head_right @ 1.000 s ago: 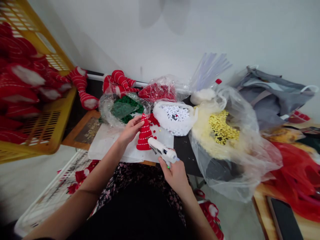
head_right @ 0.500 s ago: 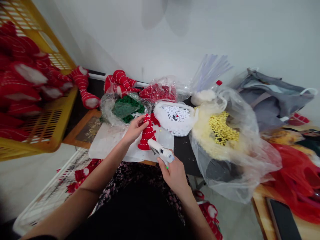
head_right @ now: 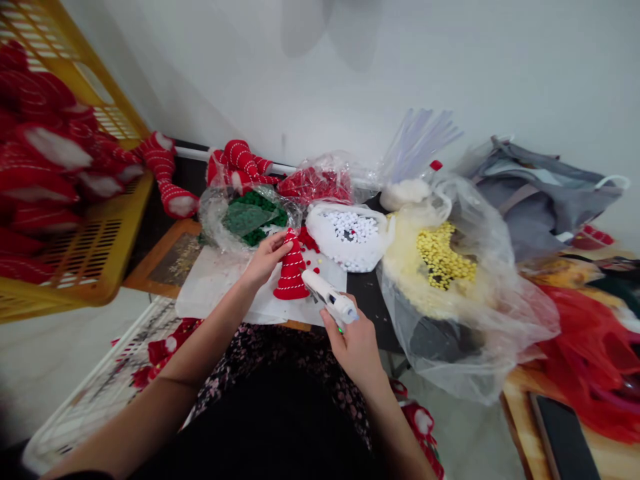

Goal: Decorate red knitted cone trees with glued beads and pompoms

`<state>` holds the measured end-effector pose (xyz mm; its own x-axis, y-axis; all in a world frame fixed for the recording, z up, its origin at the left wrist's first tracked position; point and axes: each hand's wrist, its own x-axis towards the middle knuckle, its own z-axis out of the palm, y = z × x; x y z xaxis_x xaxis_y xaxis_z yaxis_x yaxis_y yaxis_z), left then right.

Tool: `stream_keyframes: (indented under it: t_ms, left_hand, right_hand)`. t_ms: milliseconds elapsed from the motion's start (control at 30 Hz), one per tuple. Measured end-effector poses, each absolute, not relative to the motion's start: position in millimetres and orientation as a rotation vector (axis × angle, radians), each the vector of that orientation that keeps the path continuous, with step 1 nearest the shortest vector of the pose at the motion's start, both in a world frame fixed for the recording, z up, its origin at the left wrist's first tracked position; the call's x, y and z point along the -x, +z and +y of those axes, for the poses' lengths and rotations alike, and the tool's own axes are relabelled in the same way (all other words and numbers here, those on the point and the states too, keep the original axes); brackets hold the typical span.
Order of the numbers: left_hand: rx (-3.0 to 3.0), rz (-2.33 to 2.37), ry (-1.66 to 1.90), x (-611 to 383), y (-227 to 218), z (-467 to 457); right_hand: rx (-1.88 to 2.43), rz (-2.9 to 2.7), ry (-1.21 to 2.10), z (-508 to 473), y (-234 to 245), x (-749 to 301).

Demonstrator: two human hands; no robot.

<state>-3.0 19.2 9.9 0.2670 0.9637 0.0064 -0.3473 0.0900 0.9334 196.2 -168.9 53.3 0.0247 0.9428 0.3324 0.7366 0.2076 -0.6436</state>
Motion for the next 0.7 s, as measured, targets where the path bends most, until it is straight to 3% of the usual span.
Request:
stream_keyframes:
  t_ms: [700]
  left_hand:
    - [-1.017,0.687,1.091,8.0,15.2,12.9]
  right_hand:
    - [1.594,-1.77,0.405,-158.9,48.8,-194.2]
